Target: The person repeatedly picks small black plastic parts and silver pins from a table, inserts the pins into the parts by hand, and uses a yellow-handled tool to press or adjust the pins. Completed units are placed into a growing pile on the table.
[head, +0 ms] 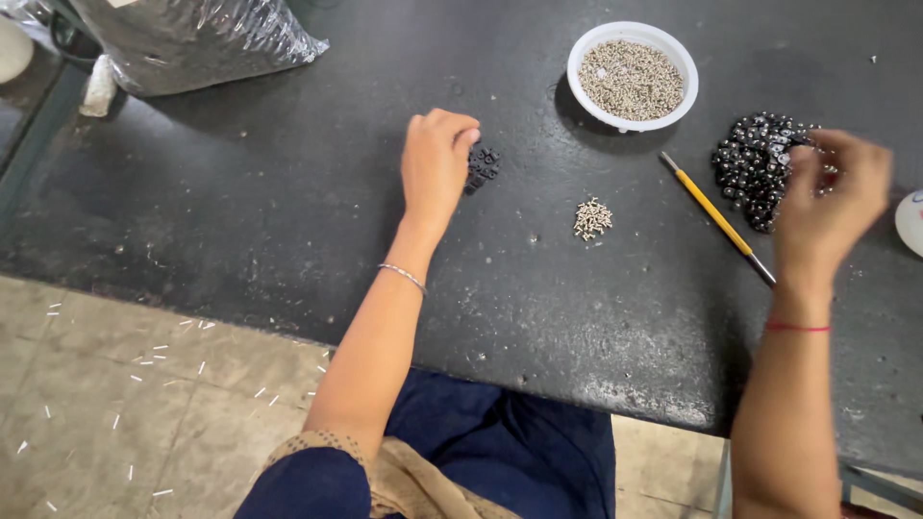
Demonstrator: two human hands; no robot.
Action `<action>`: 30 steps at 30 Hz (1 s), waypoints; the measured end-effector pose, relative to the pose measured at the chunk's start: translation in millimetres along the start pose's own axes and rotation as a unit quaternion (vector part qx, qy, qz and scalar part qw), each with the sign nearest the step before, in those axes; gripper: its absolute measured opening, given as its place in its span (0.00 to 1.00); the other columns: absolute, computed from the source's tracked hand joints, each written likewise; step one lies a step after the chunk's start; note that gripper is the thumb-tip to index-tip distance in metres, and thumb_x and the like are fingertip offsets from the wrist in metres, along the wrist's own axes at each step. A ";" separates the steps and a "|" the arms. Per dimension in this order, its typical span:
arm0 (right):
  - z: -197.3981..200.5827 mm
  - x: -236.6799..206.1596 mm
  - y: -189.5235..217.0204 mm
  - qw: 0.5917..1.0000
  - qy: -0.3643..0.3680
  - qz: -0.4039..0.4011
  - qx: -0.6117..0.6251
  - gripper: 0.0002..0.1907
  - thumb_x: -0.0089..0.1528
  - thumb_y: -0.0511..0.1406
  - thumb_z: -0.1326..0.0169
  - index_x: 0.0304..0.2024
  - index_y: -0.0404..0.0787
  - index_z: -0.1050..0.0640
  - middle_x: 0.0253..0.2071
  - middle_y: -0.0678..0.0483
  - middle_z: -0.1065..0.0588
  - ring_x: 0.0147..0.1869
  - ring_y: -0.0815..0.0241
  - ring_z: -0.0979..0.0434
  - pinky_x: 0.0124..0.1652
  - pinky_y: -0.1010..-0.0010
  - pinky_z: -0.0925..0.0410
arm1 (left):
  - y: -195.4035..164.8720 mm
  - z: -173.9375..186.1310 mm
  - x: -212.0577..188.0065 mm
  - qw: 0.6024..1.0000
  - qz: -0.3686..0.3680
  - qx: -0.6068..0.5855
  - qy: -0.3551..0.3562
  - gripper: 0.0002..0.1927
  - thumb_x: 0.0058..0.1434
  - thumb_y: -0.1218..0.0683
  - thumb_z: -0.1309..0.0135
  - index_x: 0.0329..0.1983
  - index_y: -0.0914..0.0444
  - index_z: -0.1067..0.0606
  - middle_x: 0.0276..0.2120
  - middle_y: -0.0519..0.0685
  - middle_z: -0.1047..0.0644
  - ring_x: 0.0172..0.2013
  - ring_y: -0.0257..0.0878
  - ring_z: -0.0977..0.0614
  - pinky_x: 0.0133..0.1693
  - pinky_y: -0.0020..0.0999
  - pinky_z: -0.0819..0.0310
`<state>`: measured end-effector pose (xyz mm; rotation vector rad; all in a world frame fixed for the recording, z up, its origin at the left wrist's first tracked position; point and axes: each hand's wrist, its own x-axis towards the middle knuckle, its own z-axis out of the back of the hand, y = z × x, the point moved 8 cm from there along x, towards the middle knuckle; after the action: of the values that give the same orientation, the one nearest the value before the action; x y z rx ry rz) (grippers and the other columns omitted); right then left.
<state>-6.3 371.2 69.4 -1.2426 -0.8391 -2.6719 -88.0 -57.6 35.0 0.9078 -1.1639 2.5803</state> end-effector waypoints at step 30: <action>-99.0 -38.3 95.8 0.944 0.322 0.030 0.061 0.09 0.57 0.33 0.35 0.40 0.41 0.15 0.37 0.53 0.21 0.42 0.53 0.21 0.42 0.64 0.30 | -41.2 -52.1 -33.4 0.948 0.123 -0.239 0.170 0.08 0.62 0.59 0.38 0.43 0.65 0.21 0.32 0.48 0.15 0.32 0.31 0.15 0.36 0.27 0.22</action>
<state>-20.8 233.9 32.6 -0.3059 -0.8117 -2.6497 -69.4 11.4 14.3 0.2160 -1.7594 2.3158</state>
